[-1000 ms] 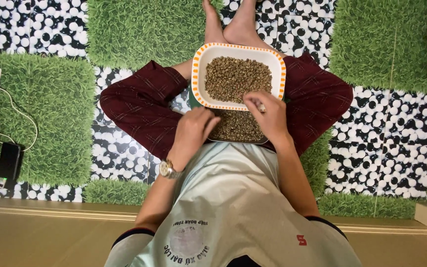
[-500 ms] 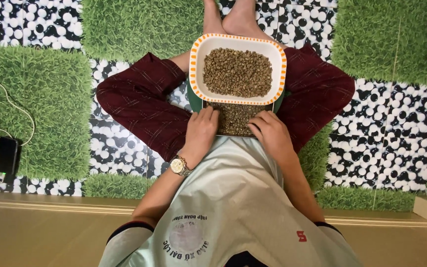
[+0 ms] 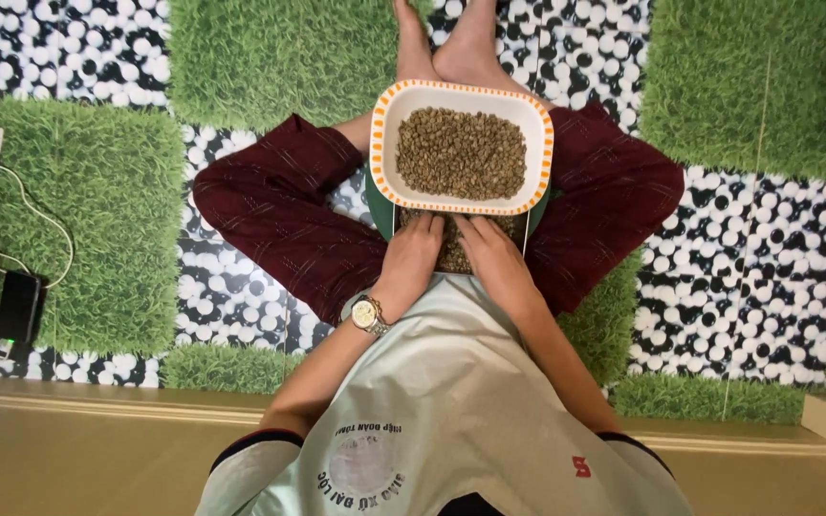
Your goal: The person sorts coffee beans by hand, picking them from a tray and placing them into a container.
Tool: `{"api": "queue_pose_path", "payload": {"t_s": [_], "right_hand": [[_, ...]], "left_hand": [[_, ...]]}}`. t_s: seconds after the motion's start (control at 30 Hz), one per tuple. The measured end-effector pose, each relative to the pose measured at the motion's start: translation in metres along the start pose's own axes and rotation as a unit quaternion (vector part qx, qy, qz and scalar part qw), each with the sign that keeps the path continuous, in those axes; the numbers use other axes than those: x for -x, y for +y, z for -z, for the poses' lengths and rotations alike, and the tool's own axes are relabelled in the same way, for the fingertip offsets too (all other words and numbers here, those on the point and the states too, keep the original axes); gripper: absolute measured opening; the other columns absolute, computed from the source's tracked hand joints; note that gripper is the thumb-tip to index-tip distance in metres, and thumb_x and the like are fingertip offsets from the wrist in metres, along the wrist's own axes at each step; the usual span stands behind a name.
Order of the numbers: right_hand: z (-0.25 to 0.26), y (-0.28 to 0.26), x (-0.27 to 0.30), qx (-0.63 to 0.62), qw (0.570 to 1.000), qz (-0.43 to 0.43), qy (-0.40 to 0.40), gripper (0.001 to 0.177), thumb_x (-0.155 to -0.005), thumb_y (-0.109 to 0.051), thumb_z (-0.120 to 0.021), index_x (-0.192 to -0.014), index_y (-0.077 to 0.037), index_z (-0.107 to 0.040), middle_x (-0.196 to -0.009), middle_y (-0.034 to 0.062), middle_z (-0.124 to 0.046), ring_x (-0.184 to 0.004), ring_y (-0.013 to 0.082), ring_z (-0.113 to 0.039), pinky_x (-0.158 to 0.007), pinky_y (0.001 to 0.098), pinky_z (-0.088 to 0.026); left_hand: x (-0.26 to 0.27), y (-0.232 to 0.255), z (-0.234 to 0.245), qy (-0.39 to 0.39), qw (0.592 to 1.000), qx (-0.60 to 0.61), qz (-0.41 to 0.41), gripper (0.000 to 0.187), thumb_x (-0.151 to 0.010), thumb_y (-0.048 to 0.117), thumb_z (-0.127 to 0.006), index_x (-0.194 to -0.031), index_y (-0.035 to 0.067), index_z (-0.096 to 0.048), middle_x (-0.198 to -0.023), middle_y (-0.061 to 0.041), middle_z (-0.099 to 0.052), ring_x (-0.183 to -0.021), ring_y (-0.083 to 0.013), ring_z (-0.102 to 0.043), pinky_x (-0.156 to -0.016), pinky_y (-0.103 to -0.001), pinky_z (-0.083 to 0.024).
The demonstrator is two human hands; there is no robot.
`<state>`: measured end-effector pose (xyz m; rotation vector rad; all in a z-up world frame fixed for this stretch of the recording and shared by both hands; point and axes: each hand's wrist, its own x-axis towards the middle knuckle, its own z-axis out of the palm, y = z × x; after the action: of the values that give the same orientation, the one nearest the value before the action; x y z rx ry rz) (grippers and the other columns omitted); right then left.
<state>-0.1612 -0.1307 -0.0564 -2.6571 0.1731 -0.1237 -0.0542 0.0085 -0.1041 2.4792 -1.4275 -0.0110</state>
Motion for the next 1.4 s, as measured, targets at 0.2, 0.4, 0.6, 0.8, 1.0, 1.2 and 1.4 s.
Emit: {"api": "queue_pose_path", "payload": {"t_s": [0.2, 0.4, 0.6, 0.8, 1.0, 1.2, 1.4], "right_hand": [[-0.032, 0.023, 0.007, -0.174, 0.980, -0.080, -0.052, 0.050, -0.113, -0.011, -0.043, -0.155, 0.014, -0.035, -0.152, 0.0249, -0.044, -0.140, 0.0316, -0.046, -0.120, 0.0388, -0.034], [-0.044, 0.038, 0.000, 0.040, 0.999, 0.002, -0.017, 0.025, -0.110, -0.023, -0.051, -0.121, -0.006, -0.066, -0.113, 0.0082, -0.063, -0.093, 0.0287, -0.067, -0.068, 0.0342, -0.060], [-0.056, 0.050, 0.000, 0.081, 0.997, 0.006, -0.017, 0.024, -0.106, -0.030, -0.055, -0.116, -0.013, -0.069, -0.102, 0.0003, -0.063, -0.086, 0.0229, -0.069, -0.054, 0.0282, -0.056], [-0.033, 0.036, -0.007, 0.031, 0.999, -0.010, -0.044, 0.024, -0.104, -0.019, -0.059, -0.117, -0.003, -0.070, -0.101, 0.0137, -0.071, -0.089, 0.0344, -0.073, -0.061, 0.0382, -0.062], [-0.040, 0.041, -0.008, 0.022, 0.997, -0.038, -0.068, 0.026, -0.101, -0.023, -0.061, -0.119, -0.005, -0.070, -0.103, 0.0135, -0.074, -0.092, 0.0340, -0.074, -0.064, 0.0409, -0.062], [-0.024, 0.027, -0.010, 0.016, 0.996, -0.052, -0.075, 0.026, -0.099, -0.020, -0.062, -0.116, -0.002, -0.070, -0.099, 0.0163, -0.075, -0.090, 0.0359, -0.075, -0.068, 0.0452, -0.063], [-0.020, 0.025, -0.010, 0.012, 0.996, -0.050, -0.078, 0.026, -0.099, -0.020, -0.062, -0.116, -0.002, -0.070, -0.100, 0.0174, -0.075, -0.090, 0.0369, -0.075, -0.067, 0.0451, -0.063]], "left_hand": [[-0.001, -0.001, -0.005, -0.045, 0.997, 0.061, 0.020, 0.022, -0.093, 0.003, -0.060, -0.114, 0.005, -0.066, -0.104, -0.013, -0.070, -0.087, -0.0305, -0.075, -0.066, -0.038, -0.059], [-0.007, -0.002, -0.001, -0.066, 0.990, 0.124, 0.016, 0.024, -0.095, -0.005, -0.055, -0.116, 0.000, -0.066, -0.105, -0.019, -0.068, -0.084, -0.0366, -0.075, -0.066, -0.039, -0.060], [-0.007, -0.001, 0.013, -0.081, 0.982, 0.165, 0.034, 0.025, -0.094, -0.004, -0.055, -0.116, 0.004, -0.064, -0.103, -0.021, -0.067, -0.085, -0.0417, -0.075, -0.067, -0.046, -0.061], [-0.010, -0.001, 0.019, -0.097, 0.974, 0.201, 0.045, 0.024, -0.094, -0.005, -0.056, -0.116, 0.000, -0.064, -0.108, -0.026, -0.065, -0.086, -0.0468, -0.073, -0.068, -0.047, -0.061], [-0.010, -0.002, 0.011, -0.107, 0.970, 0.210, 0.051, 0.018, -0.097, -0.006, -0.056, -0.113, -0.005, -0.064, -0.110, -0.028, -0.064, -0.085, -0.0464, -0.072, -0.069, -0.045, -0.060], [-0.004, -0.010, -0.005, -0.073, 0.978, 0.193, 0.016, 0.011, -0.102, 0.006, -0.058, -0.106, -0.003, -0.063, -0.108, -0.022, -0.063, -0.089, -0.0426, -0.072, -0.071, -0.044, -0.059], [-0.002, -0.004, 0.054, -0.037, 0.965, 0.259, -0.016, 0.016, -0.105, 0.013, -0.059, -0.099, -0.001, -0.064, -0.092, -0.014, -0.060, -0.084, -0.0381, -0.070, -0.070, -0.037, -0.058]]}}
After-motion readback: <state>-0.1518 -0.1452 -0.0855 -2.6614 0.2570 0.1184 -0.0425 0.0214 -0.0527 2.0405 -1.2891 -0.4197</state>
